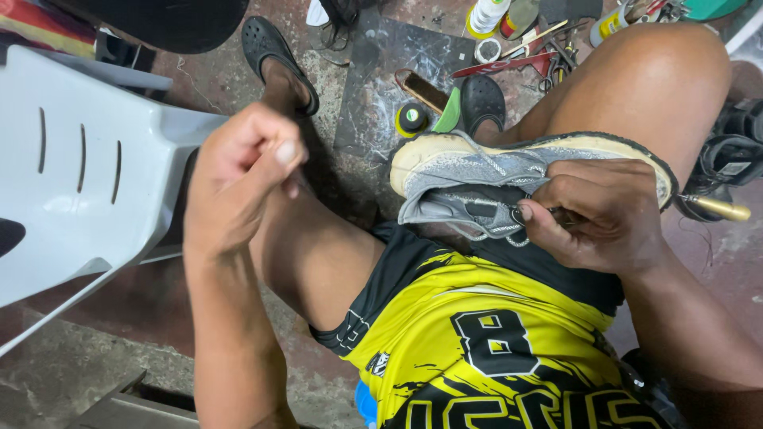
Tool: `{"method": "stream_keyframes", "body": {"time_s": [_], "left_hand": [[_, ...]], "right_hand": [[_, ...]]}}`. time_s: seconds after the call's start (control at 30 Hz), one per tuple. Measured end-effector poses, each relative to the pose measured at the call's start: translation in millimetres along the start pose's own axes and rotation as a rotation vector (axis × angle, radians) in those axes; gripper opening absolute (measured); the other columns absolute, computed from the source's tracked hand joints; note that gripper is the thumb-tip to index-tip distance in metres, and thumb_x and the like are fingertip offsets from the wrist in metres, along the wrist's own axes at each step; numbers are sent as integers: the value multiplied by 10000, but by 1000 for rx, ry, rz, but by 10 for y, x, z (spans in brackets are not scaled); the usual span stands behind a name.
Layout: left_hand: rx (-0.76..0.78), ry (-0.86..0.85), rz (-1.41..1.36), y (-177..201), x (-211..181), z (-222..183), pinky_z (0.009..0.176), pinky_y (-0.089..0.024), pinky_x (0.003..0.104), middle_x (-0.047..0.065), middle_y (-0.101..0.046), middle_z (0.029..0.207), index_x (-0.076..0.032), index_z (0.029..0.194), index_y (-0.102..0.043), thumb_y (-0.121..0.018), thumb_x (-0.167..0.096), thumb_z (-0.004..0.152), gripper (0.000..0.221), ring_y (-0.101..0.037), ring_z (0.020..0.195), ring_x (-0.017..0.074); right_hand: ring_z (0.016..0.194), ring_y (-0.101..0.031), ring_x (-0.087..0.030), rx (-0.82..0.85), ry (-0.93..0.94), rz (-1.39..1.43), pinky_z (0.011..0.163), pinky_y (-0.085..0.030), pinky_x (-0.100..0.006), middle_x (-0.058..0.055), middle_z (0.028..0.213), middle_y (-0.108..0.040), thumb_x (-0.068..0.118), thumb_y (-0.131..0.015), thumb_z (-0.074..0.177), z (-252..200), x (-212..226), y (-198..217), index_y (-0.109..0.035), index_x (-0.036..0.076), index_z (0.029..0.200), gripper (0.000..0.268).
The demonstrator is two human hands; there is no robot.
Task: The person applies adhesive from a small bottle to the sole of a sneaker and then uses a hand tool to stitch the sole onto the upper portion of the shoe.
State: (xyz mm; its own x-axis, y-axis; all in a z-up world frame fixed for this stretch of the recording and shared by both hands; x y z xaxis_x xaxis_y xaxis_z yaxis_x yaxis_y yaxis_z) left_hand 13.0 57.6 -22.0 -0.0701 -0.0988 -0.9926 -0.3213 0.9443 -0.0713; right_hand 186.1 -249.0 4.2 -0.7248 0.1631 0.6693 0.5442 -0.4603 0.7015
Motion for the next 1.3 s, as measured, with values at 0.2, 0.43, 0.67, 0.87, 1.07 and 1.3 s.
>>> {"method": "stream_keyframes", "body": {"time_s": [0.2,0.43,0.67,0.87,1.07,1.3], "left_hand": [[-235,-85,993,-183,-283,-206,651,-461,297,128,-611,933,-3,999,-676,-766,-174,901,217,-576,719,171],[-224,-505,1081,-1264,-323,-365,704,-482,310,41,-633,964,-87,1056,-696,-738,-153,999,97,-622,846,200],[-64,-699,1378,-1371,-64,-185,674,-447,287,15,-557,951,-53,1173,-706,-650,-144,945,252,-575,842,157],[-10,-656,1397,-1288,-90,-282,670,-451,282,30,-571,954,-46,1157,-703,-647,-150,917,268,-574,828,163],[-25,-738,1356,-1422,-55,-322,687,-456,269,34,-564,981,-35,1173,-700,-643,-146,928,275,-564,833,157],[-29,-527,1318,-1281,-51,-318,701,-467,295,35,-539,938,-51,1159,-709,-631,-138,911,274,-575,837,181]], "right_hand": [[472,-473,-187,9,-12,-29,491,-354,-354,-33,593,-492,70,-777,845,43,-37,-12,-614,83,716,209],[527,-535,-208,39,41,-36,526,-396,-362,-40,639,-546,84,-771,841,132,46,-122,-604,80,706,215],[517,-520,-224,42,56,-8,512,-390,-374,-55,621,-524,79,-781,824,192,82,-146,-612,70,710,204],[524,-522,-234,50,72,7,517,-399,-378,-64,630,-521,67,-779,827,216,93,-168,-588,63,711,223],[506,-508,-224,65,66,31,504,-391,-374,-63,613,-513,61,-778,828,205,117,-167,-595,60,708,219],[512,-527,-205,38,97,19,503,-396,-365,-50,625,-541,63,-772,836,206,108,-177,-611,62,724,196]]}}
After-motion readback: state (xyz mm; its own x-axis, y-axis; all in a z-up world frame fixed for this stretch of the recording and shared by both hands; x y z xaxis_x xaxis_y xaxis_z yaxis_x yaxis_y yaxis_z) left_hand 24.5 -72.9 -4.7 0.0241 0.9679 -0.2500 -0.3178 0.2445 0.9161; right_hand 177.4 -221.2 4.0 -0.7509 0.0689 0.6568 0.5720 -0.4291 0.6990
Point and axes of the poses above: each hand's wrist, its own z-axis towards the middle knuckle, its own y-axis out of the back of the hand, x = y × z, the point moved 4 cm from there along z, towards the middle knuckle
